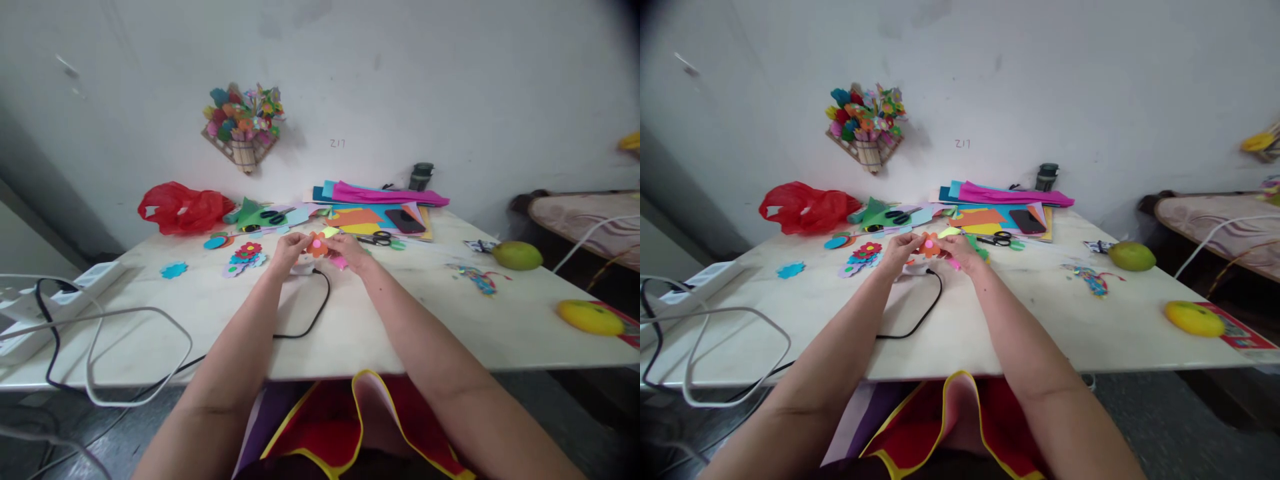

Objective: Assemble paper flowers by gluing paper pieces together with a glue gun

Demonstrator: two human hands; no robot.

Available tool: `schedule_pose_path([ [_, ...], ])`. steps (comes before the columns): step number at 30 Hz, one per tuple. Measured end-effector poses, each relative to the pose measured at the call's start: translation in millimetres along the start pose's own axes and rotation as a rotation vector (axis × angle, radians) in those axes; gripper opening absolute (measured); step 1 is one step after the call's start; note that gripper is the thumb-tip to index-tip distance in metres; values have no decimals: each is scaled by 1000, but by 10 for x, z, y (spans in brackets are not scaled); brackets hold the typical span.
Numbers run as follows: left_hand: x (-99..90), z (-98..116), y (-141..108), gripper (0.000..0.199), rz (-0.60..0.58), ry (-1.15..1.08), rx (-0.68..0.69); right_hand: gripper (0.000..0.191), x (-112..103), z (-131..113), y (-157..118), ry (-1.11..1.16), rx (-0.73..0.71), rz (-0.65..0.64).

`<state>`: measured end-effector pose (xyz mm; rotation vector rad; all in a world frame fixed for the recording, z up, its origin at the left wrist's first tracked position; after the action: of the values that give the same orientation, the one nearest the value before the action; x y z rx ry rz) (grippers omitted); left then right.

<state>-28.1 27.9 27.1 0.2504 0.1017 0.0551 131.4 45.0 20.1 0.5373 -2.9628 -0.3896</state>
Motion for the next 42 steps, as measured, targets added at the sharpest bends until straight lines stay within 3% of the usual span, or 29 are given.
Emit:
schedule_pose_path([
  [7,57,58,-55,40,-9,16,-1,37,98,39,10,-2,-15,34],
  [14,-27,16,-9,35,-4,20,21,34,68,11,-4,-59,-2,79],
  [20,-60,1,11,33,8,63,22,33,81,50,1,7,36,0],
  [34,-69,24,-11,35,-11,120,19,46,22,57,15,73,0,-45],
  [42,-15,66,-43,36,-35,142,12,34,86,97,31,99,14,6],
])
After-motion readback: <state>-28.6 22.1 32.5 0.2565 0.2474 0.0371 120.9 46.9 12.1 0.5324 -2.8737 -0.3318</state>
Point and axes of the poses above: each hand's wrist, its own y-axis towards the middle knuckle, its own x-axis out of the palm, z = x × y, the point moved 4 cm from there along y, towards the middle knuckle, and after that the axes turned 6 degrees about -x, right-handed, at the moved point
